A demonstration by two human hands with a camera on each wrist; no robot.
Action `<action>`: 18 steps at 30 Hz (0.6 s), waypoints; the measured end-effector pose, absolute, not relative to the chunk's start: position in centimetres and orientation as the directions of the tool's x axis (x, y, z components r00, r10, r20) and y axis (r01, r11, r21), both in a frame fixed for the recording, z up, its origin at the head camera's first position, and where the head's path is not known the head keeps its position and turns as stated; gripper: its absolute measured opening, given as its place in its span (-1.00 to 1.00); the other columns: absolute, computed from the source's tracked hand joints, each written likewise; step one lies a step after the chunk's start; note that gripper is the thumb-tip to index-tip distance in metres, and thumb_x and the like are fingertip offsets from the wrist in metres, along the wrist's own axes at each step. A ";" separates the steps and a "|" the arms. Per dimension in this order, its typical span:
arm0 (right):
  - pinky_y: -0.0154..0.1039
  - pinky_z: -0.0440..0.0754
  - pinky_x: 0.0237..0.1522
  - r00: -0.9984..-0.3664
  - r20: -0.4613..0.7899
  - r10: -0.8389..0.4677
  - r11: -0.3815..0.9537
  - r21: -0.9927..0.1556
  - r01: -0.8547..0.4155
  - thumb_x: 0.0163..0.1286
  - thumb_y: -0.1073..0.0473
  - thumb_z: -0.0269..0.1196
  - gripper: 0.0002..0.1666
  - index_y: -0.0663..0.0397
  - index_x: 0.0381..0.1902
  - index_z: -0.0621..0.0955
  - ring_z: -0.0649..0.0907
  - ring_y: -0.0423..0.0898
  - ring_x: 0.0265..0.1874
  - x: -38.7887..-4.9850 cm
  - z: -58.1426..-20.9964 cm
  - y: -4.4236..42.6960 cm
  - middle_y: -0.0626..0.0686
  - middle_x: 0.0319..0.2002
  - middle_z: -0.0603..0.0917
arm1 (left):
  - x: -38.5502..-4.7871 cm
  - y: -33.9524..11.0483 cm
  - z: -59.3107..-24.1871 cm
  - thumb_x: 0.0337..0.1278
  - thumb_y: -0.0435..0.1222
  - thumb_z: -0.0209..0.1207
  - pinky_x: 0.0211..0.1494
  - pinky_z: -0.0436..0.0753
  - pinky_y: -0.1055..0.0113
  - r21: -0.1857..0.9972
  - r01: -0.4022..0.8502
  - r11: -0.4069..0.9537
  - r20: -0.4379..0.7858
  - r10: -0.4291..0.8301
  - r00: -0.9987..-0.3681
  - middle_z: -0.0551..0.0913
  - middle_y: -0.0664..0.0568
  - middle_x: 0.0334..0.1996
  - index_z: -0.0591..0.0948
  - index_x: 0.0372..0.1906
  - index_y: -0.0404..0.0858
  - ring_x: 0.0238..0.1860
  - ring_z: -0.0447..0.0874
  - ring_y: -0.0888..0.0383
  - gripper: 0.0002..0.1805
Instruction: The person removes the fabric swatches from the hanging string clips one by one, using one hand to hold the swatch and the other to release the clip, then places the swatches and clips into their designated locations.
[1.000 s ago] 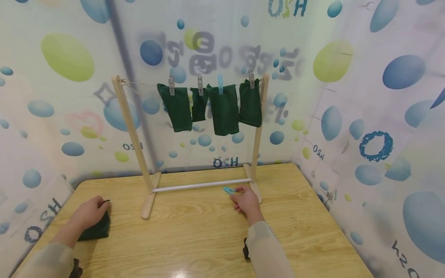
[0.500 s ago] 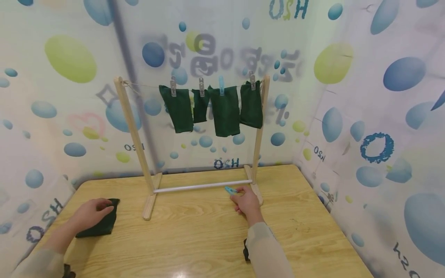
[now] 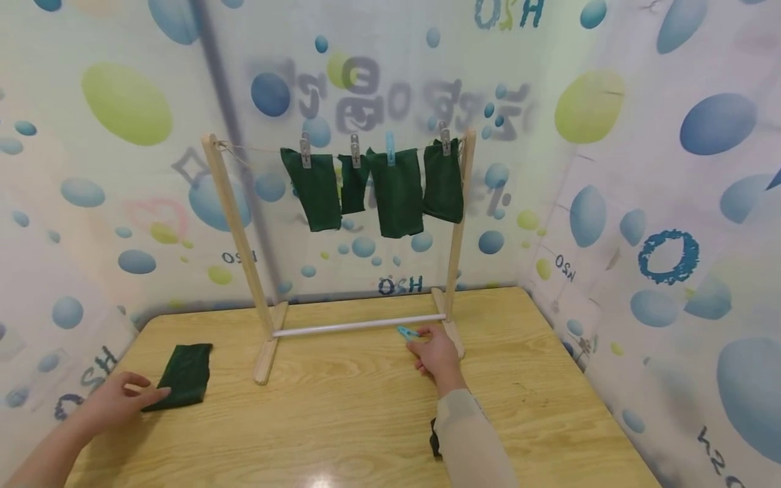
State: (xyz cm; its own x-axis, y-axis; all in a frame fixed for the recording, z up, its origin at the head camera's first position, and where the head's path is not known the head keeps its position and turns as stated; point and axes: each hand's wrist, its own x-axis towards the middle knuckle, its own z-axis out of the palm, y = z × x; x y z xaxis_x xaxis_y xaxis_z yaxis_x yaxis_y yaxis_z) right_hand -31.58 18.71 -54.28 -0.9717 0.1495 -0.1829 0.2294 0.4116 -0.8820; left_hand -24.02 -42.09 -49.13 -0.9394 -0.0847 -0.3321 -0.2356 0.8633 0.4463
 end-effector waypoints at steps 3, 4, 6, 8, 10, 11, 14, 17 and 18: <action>-0.35 0.55 -0.68 -0.973 -0.179 0.148 0.415 -0.882 0.226 0.49 0.13 0.48 -0.52 0.09 0.26 0.61 0.61 -0.18 -0.71 -31.5 -54.4 18.8 0.06 -0.46 0.68 | -23.8 -41.9 -49.3 0.27 0.31 0.43 0.07 0.73 -0.17 0.476 -0.249 0.844 -0.352 -0.077 -0.933 0.68 -0.56 0.06 0.43 0.28 -0.61 0.02 0.73 -0.38 0.06; -0.34 0.55 -0.69 -0.972 -0.181 0.148 0.412 -0.883 0.227 0.49 0.13 0.48 -0.52 0.08 0.27 0.61 0.61 -0.18 -0.71 -31.5 -54.4 18.8 0.06 -0.47 0.68 | -23.8 -41.9 -49.4 0.25 0.27 0.47 0.05 0.73 -0.14 0.491 -0.251 0.834 -0.350 -0.075 -0.934 0.71 -0.51 0.03 0.44 0.29 -0.59 0.00 0.75 -0.32 0.04; -0.34 0.55 -0.69 -0.971 -0.187 0.146 0.405 -0.885 0.231 0.49 0.12 0.48 -0.52 0.06 0.27 0.61 0.61 -0.18 -0.71 -31.6 -54.6 18.8 0.06 -0.47 0.68 | -23.9 -42.0 -49.7 0.25 0.19 0.51 0.01 0.73 -0.06 0.516 -0.254 0.818 -0.344 -0.074 -0.936 0.75 -0.42 0.00 0.46 0.29 -0.56 -0.06 0.77 -0.18 -0.04; -0.33 0.55 -0.69 -0.971 -0.192 0.145 0.402 -0.885 0.236 0.49 0.12 0.48 -0.52 0.06 0.27 0.61 0.62 -0.17 -0.71 -31.7 -54.7 18.8 0.07 -0.47 0.68 | -24.1 -42.2 -50.1 0.30 0.08 0.50 -0.07 0.72 0.06 0.549 -0.253 0.797 -0.331 -0.071 -0.941 0.78 -0.34 -0.04 0.49 0.29 -0.55 -0.12 0.77 -0.02 -0.15; -0.32 0.55 -0.69 -0.971 -0.195 0.141 0.398 -0.886 0.236 0.49 0.12 0.49 -0.52 0.05 0.27 0.61 0.61 -0.17 -0.72 -31.7 -54.8 18.8 0.07 -0.47 0.68 | -24.2 -42.2 -50.2 0.42 -0.06 0.44 -0.12 0.71 0.13 0.600 -0.266 0.755 -0.335 -0.064 -0.940 0.78 -0.33 -0.02 0.47 0.32 -0.57 -0.16 0.76 0.03 -0.26; -0.32 0.55 -0.69 -0.971 -0.194 0.139 0.397 -0.887 0.235 0.49 0.12 0.49 -0.52 0.05 0.26 0.61 0.61 -0.17 -0.72 -31.7 -54.8 18.8 0.07 -0.48 0.68 | -24.2 -42.2 -50.2 0.46 -0.12 0.40 -0.13 0.71 0.15 0.633 -0.267 0.726 -0.335 -0.055 -0.941 0.75 -0.35 0.00 0.46 0.34 -0.59 -0.16 0.75 0.05 -0.30; -0.32 0.55 -0.69 -0.972 -0.189 0.140 0.395 -0.889 0.230 0.49 0.11 0.49 -0.53 0.05 0.26 0.61 0.61 -0.17 -0.73 -31.7 -54.8 18.9 0.06 -0.50 0.68 | -24.3 -42.0 -49.8 0.55 -0.27 0.31 -0.12 0.77 0.18 0.729 -0.301 0.614 -0.346 -0.048 -0.937 0.67 -0.41 0.07 0.39 0.40 -0.65 -0.16 0.74 0.08 -0.37; -0.33 0.55 -0.69 -0.973 -0.181 0.142 0.394 -0.892 0.224 0.50 0.11 0.48 -0.53 0.06 0.27 0.61 0.60 -0.17 -0.74 -31.7 -54.8 19.0 0.06 -0.51 0.68 | -24.5 -41.7 -49.4 0.58 -0.34 0.26 -0.06 0.84 0.18 0.783 -0.320 0.534 -0.351 -0.046 -0.935 0.54 -0.58 0.20 0.33 0.44 -0.70 -0.13 0.77 0.14 -0.37; -0.33 0.55 -0.69 -0.974 -0.179 0.142 0.394 -0.892 0.222 0.51 0.11 0.48 -0.53 0.06 0.27 0.61 0.60 -0.18 -0.74 -31.6 -54.8 19.0 0.06 -0.51 0.68 | -24.5 -41.6 -49.4 0.59 -0.34 0.25 -0.05 0.85 0.18 0.790 -0.328 0.519 -0.354 -0.051 -0.934 0.50 -0.62 0.24 0.32 0.46 -0.70 -0.12 0.78 0.16 -0.36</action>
State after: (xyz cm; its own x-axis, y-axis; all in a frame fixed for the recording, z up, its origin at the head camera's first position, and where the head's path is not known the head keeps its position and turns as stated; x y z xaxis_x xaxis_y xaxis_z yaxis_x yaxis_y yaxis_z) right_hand -31.65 19.01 -54.76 -0.9735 0.1416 -0.1793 0.2216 0.3940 -0.8920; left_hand -24.48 -41.60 -49.36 -0.9339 -0.0514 -0.3538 -0.3277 0.5188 0.7896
